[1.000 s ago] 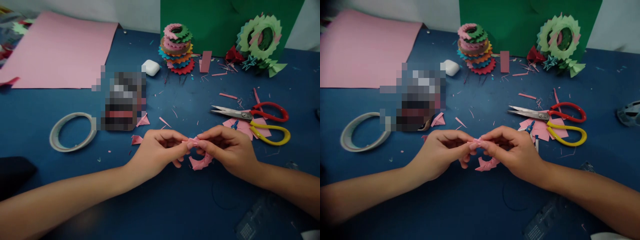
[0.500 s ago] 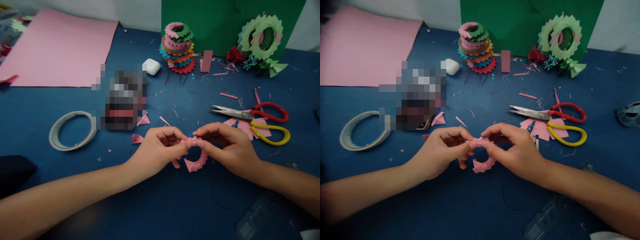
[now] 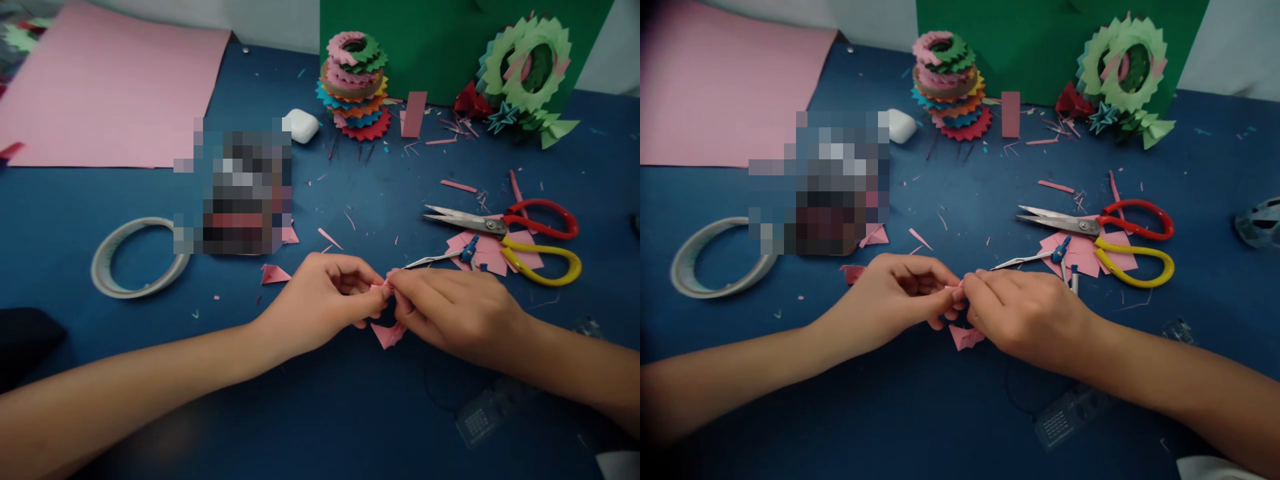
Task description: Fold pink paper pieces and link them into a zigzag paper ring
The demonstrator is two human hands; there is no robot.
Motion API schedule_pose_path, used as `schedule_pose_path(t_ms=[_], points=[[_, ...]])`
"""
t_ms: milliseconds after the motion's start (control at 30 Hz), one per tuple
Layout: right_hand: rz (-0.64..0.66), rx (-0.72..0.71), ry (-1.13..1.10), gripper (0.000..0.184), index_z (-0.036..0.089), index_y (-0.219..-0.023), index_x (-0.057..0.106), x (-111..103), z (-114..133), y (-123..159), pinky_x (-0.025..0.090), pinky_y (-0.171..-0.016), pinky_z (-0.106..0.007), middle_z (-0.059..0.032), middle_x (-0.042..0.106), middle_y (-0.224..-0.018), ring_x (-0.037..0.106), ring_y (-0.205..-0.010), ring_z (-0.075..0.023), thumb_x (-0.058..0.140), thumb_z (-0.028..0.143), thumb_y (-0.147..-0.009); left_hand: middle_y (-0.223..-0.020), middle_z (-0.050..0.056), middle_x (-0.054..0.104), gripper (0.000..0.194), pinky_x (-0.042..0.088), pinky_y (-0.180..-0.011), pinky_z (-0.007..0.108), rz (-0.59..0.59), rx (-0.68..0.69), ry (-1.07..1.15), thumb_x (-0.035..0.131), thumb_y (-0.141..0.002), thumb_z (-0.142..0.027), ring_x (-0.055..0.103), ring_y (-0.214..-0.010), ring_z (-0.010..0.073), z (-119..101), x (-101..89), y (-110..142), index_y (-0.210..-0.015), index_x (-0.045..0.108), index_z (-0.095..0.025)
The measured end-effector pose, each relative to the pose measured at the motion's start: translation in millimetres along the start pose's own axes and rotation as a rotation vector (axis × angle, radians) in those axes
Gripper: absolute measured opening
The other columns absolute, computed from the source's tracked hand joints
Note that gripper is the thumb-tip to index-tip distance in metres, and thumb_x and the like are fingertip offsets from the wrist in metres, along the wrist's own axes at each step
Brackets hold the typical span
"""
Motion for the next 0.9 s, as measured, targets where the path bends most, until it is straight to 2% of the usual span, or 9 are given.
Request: schedule_pose_path(t_ms=[167,267,333,467,567,633,733,900], points=[[0.000,0.000,-0.061,0.019,0.018,-0.095,0.067,0.5,0.0,1.3,0.056,-0.067,-0.026,-0.0069,0.072,-0.093,0.070,-0.080,-0.0195,0.050,0.017,-0.088,-0.060,0.000,0.066,0.008,0.051,-0.049,0.015,-0.041,0.034,-0.044,0.070,-0.067,-0.020,0.062,-0.054,0.0108,-0.4,1.3,-1.3,-0.069,0.066,-0.014],[-0.017,0.044,-0.085,0.016,0.017,-0.089,0.068,1.6,-1.2,2.2,0.055,-0.063,-0.026,-0.0069,0.073,-0.089,0.070,-0.074,-0.0194,0.053,0.016,-0.086,-0.058,-0.001,0.066,0.005,0.051,-0.049,0.015,-0.071,0.060,-0.040,0.069,-0.067,-0.018,0.062,-0.052,0.0100,0.9,2.0,-1.3,-0.068,0.066,-0.013],[-0.020,0.170,-0.196,0.014,0.017,-0.086,0.069,1.3,-5.1,1.1,0.054,-0.060,-0.026,-0.0046,0.073,-0.084,0.069,-0.069,-0.0178,0.055,0.015,-0.083,-0.059,-0.001,0.066,0.006,0.053,-0.050,0.015,-0.092,0.077,-0.010,0.069,-0.069,-0.019,0.063,-0.052,0.0100,2.0,2.3,-0.5,-0.070,0.067,-0.013],[0.011,0.468,-0.594,0.015,0.019,-0.088,0.071,-0.4,-14.2,-3.0,0.053,-0.060,-0.020,0.0006,0.073,-0.081,0.067,-0.066,-0.0121,0.060,0.013,-0.080,-0.062,0.000,0.069,0.012,0.054,-0.050,0.014,-0.128,0.114,0.028,0.070,-0.073,-0.025,0.065,-0.054,0.0105,2.9,2.0,1.5,-0.077,0.071,-0.015],[0.032,0.651,-0.798,0.012,0.022,-0.088,0.072,0.6,-19.5,-3.1,0.053,-0.052,-0.017,0.0020,0.073,-0.077,0.066,-0.061,-0.0109,0.063,0.018,-0.080,-0.067,0.002,0.072,0.019,0.056,-0.049,0.016,-0.163,0.124,0.034,0.072,-0.071,-0.029,0.067,-0.056,0.0131,2.5,-0.2,2.3,-0.083,0.072,-0.014],[0.043,0.724,-0.899,0.011,0.024,-0.087,0.073,3.6,-21.5,-1.1,0.054,-0.052,-0.018,0.0018,0.073,-0.078,0.067,-0.062,-0.0123,0.065,0.023,-0.080,-0.069,0.003,0.072,0.022,0.057,-0.048,0.017,-0.177,0.124,0.042,0.074,-0.070,-0.030,0.068,-0.057,0.0142,1.9,-2.3,2.1,-0.086,0.072,-0.014],[0.029,0.735,-0.975,0.013,0.026,-0.090,0.073,7.7,-22.1,3.0,0.057,-0.057,-0.020,0.0014,0.073,-0.082,0.069,-0.068,-0.0147,0.067,0.027,-0.079,-0.069,0.003,0.073,0.021,0.057,-0.048,0.016,-0.141,0.125,0.042,0.073,-0.071,-0.031,0.069,-0.061,0.0152,1.2,-4.2,0.7,-0.086,0.073,-0.015],[-0.033,0.724,-0.949,0.014,0.029,-0.091,0.073,9.1,-21.1,6.7,0.057,-0.057,-0.020,0.0027,0.073,-0.084,0.069,-0.068,-0.0142,0.068,0.024,-0.078,-0.071,0.002,0.073,0.018,0.056,-0.048,0.015,-0.055,0.128,0.052,0.071,-0.074,-0.028,0.070,-0.068,0.0165,1.5,-4.4,-0.6,-0.088,0.073,-0.017]])
Point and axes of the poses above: each hand's wrist, its own y-axis away from the middle knuckle, its own x-axis out of the palm, z = x × y, the point moved 3 cm from there along -y, towards the middle knuckle
